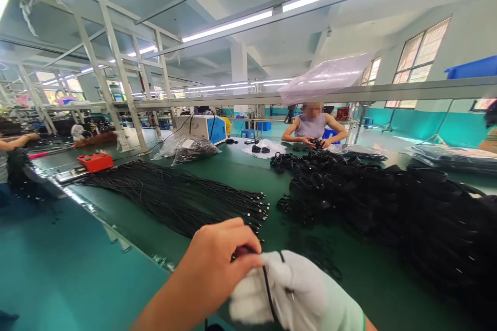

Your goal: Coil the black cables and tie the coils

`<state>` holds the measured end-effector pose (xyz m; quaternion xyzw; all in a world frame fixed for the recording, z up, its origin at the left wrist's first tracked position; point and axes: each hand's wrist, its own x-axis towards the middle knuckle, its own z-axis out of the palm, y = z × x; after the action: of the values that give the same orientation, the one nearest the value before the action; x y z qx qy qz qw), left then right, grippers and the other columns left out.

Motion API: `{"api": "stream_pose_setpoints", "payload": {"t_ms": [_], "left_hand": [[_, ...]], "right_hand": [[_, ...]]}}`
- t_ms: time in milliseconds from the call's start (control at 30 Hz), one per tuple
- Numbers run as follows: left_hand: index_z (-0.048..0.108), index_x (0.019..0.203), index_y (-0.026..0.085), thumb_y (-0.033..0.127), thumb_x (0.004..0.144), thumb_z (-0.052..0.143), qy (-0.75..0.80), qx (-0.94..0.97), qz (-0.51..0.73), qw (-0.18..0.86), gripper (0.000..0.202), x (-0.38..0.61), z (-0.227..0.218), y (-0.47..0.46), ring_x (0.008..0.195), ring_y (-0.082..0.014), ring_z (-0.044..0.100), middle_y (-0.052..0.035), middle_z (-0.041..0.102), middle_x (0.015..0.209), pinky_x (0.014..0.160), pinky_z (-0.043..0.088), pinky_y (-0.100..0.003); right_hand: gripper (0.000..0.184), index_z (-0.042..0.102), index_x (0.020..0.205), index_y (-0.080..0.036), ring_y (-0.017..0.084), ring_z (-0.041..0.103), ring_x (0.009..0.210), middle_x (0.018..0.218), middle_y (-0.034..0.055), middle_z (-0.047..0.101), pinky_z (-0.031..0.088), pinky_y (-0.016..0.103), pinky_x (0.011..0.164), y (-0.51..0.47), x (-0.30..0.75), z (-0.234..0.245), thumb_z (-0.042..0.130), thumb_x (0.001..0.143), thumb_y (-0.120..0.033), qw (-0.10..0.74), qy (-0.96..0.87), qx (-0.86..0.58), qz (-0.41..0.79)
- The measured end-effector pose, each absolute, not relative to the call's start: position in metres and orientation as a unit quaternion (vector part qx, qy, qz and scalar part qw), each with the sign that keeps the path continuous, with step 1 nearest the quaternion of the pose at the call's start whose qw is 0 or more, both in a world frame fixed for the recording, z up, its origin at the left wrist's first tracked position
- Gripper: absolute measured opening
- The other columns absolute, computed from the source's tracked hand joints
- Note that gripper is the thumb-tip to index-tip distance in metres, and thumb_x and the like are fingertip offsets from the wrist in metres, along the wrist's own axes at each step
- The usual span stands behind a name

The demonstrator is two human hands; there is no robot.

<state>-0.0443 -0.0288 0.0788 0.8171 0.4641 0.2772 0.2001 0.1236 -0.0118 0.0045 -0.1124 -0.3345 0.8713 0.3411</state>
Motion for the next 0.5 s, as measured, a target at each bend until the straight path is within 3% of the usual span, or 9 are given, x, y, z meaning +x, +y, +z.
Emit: {"api": "stream_pose_setpoints", "payload": {"t_ms": [100,233,333,500], "left_hand": [[0.067,0.067,0.02,0.019,0.074,0.06,0.469,0.788,0.273,0.292,0.01,-0.042,0.083,-0.013,0.062,-0.0105,0.054,0.0034,0.061,0.069,0.056,0.04,-0.018],[0.066,0.065,0.017,0.019,0.07,0.061,0.464,0.753,0.286,0.369,0.008,-0.042,0.077,-0.001,0.061,-0.0105,0.051,0.0023,0.061,0.068,0.056,0.04,-0.019],[0.066,0.066,0.015,0.023,0.068,0.062,0.45,0.715,0.299,0.443,0.009,-0.042,0.055,0.007,0.061,-0.0104,0.049,0.0022,0.059,0.065,0.056,0.038,-0.019],[0.065,0.071,0.016,0.046,0.081,0.047,0.452,0.629,0.327,0.542,0.036,-0.034,-0.018,-0.006,0.049,-0.0106,0.042,0.0033,0.048,0.052,0.046,0.033,-0.021]], "right_hand": [[0.041,0.063,0.098,-0.009,0.025,0.067,0.086,0.089,0.0142,0.07,0.04,0.046,0.091,-0.021,0.121,0.001,0.071,0.071,-0.038,0.234,-0.369,-0.086,0.895],[0.04,0.062,0.103,-0.008,0.027,0.065,0.091,0.091,0.0169,0.07,0.037,0.047,0.092,-0.02,0.125,0.003,0.068,0.074,-0.034,0.212,-0.396,-0.106,0.887],[0.037,0.061,0.104,-0.01,0.023,0.065,0.085,0.089,0.0139,0.068,0.04,0.045,0.087,-0.021,0.125,0.01,0.067,0.076,-0.032,0.237,-0.379,-0.105,0.888],[0.029,0.059,0.089,-0.014,0.009,0.052,0.06,0.066,-0.0045,0.051,0.042,0.031,0.068,-0.018,0.129,0.024,0.075,0.07,-0.03,0.352,-0.274,-0.048,0.894]]}}
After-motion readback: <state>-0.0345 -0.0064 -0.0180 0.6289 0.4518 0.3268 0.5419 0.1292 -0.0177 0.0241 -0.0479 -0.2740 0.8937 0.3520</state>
